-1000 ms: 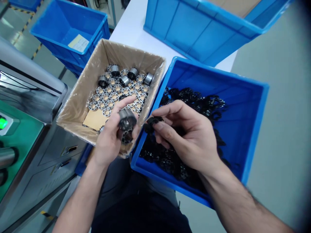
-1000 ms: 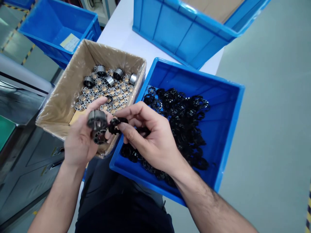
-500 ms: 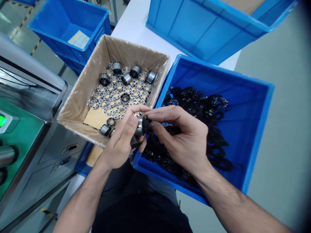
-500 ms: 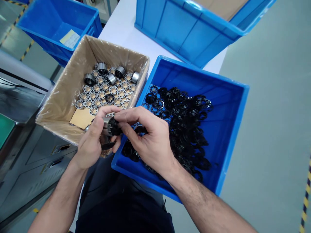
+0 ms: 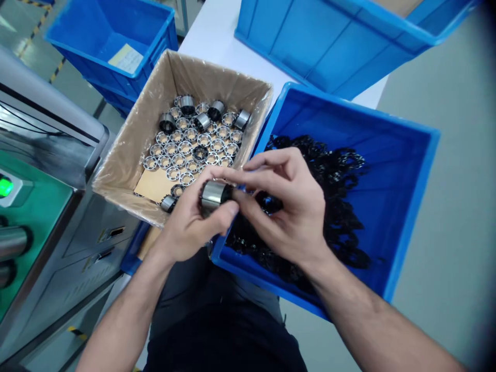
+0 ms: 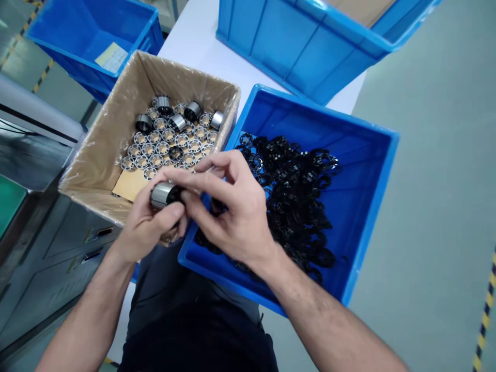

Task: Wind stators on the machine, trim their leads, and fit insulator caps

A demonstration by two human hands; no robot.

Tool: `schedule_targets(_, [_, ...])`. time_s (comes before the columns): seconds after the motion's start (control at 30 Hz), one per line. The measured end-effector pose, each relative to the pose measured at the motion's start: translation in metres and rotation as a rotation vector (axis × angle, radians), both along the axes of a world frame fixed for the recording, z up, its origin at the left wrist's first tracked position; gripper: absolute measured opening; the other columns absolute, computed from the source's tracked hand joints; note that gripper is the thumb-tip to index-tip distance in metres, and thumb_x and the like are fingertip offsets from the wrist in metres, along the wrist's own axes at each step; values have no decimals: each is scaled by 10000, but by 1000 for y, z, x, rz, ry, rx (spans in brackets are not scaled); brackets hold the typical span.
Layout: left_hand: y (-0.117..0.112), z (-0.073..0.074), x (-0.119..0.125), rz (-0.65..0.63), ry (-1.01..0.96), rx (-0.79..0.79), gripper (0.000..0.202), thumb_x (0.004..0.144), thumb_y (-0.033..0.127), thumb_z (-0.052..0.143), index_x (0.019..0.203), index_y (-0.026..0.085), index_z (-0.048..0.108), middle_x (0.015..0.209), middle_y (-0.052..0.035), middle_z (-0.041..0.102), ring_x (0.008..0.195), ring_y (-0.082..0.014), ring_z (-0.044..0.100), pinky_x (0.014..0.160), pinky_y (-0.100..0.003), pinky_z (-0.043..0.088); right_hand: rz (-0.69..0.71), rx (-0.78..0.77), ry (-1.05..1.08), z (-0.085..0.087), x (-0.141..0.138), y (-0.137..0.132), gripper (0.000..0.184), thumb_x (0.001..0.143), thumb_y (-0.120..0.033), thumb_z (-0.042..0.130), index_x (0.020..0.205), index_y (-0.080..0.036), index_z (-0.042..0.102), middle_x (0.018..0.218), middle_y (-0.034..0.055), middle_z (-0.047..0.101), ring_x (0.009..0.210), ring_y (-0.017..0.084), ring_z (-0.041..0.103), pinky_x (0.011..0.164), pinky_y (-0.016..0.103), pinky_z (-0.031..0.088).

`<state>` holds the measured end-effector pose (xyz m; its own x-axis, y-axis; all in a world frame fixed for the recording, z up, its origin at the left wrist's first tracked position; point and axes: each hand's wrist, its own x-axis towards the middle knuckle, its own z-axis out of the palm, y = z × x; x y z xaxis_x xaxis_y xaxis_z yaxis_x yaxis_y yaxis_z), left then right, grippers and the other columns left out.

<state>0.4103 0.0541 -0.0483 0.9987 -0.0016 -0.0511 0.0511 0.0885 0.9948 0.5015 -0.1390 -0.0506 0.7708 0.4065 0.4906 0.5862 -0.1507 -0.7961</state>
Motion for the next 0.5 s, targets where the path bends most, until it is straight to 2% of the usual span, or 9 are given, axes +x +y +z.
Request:
schedule_targets(0.07, [24,6,4,105,-22,412,286,1058,409,874,1252,274,713,951,-5,726,736,-181,661,663,-322,529,-74,-113,60,-2,25,-12,250,1123,-205,738,1284,-279,915,1111,60,853,958,217,797,877,396,687])
schedule_targets(0.13, [56,10,7,196,41,893,278,996,374,896,1188,293,712,954,-26,741,770,-232,656,699,-373,493,-156,-364,154,-7,49,-28,217,1123,-199,717,1259,-240,882,1119,65,871,921,219,783,900,405,672])
schedule_targets(0.2, [88,9,8,125,149,1195,272,990,468,903,1126,309,729,819,-22,662,726,-270,631,704,-400,432,-91,-731,256,-15,65,-39,156,1099,-193,756,1203,-202,873,1213,106,888,1000,252,808,969,430,661])
schedule_targets(0.27, [111,5,9,1,250,1343,384,945,631,939,1083,319,764,759,-16,576,710,-288,627,721,-400,380,91,-1006,356,-25,68,-41,128,1057,-203,846,1175,-194,897,1228,121,906,1058,287,841,999,433,657])
schedule_targets(0.33, [119,3,10,-18,295,1390,555,863,755,982,1169,324,811,828,-36,611,762,-309,640,747,-409,348,254,-1090,423,-36,60,-33,229,958,-219,981,1181,-226,931,1173,91,929,1043,295,868,950,396,663])
schedule_targets(0.4, [114,4,13,70,274,1298,665,851,784,989,1296,316,832,924,-57,667,816,-304,639,766,-420,348,351,-1103,456,-46,49,-20,329,856,-209,1074,1156,-267,953,1129,54,945,1043,291,890,911,354,666])
schedule_targets(0.43, [107,5,15,114,250,1190,653,877,752,982,1330,306,833,937,-52,671,820,-285,624,769,-419,360,380,-1111,463,-49,45,-15,320,848,-195,1079,1132,-274,958,1136,49,951,1066,290,898,913,343,666])
schedule_targets(0.5, [89,9,18,175,195,873,534,905,594,979,1312,285,827,928,-22,647,821,-235,598,765,-397,411,404,-1115,469,-51,43,-8,206,897,-166,1037,1057,-268,957,1144,48,960,1091,282,906,927,330,667])
